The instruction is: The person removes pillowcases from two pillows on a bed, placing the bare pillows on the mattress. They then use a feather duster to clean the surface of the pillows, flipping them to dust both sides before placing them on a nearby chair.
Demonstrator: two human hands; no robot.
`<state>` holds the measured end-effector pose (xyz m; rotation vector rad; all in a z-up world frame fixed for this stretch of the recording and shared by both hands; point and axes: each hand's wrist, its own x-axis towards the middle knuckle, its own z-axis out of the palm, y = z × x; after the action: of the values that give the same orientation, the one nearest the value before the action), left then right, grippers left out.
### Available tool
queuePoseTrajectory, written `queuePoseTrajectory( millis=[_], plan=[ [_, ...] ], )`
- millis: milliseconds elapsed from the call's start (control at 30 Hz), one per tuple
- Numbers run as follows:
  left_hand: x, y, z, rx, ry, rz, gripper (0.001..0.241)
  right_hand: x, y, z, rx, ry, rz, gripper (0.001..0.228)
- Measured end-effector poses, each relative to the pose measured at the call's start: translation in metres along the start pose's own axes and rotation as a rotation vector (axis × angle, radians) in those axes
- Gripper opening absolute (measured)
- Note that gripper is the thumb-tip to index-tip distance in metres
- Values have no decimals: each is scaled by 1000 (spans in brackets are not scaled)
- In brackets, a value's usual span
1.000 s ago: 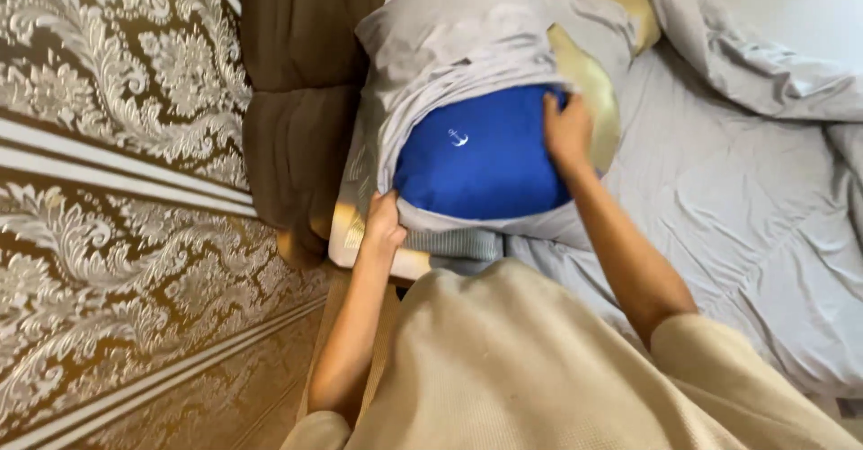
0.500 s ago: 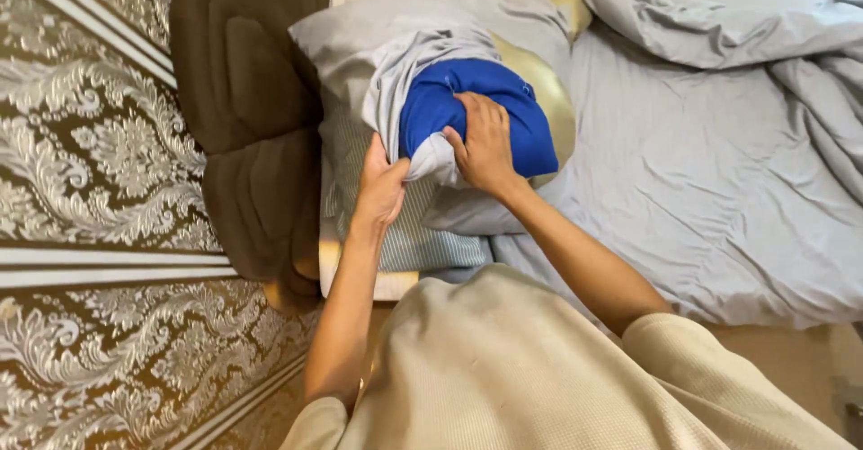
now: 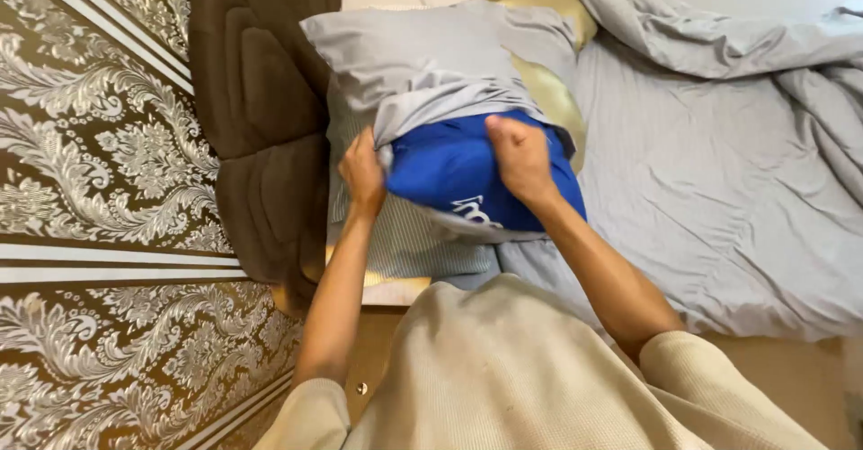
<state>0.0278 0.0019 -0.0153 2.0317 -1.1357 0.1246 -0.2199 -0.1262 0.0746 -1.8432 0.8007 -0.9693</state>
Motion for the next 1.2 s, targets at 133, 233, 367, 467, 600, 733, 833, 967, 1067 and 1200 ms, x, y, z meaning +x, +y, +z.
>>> queuePoseTrajectory(
  millis=[133, 233, 367, 467, 600, 733, 833, 967, 1067, 1200],
  plan=[
    [18, -52, 3, 528, 313, 350, 29, 16, -23, -35, 299, 299, 160, 55],
    [18, -21, -1, 151, -78, -180, 49, 26, 13, -40, 365, 451, 271, 54],
    [-4, 65, 10, -510, -186, -376, 59, 27, 31, -33, 374, 508, 475, 43],
    [-19, 68, 46, -480, -113, -250, 62, 26, 43, -24, 454, 473, 571, 39],
    [-8, 34, 58, -451, 20, -346, 64, 26, 57, -4, 658, 306, 404, 40],
    [0, 1, 61, -462, -53, -516, 39, 40, 24, -16, 749, 221, 307, 44],
    [42, 50, 10, -955, 205, -660, 46, 55, -15, -41, 832, 289, 352, 37],
    [70, 102, -42, -725, 192, -392, 40, 74, -17, -75, 1154, 275, 476, 47],
    [69, 143, -50, -684, 98, -157, 42, 81, 3, -92, 1096, 313, 484, 45],
    [51, 199, -56, -898, 75, -76, 26, 62, 10, -106, 673, 496, 323, 44]
  ],
)
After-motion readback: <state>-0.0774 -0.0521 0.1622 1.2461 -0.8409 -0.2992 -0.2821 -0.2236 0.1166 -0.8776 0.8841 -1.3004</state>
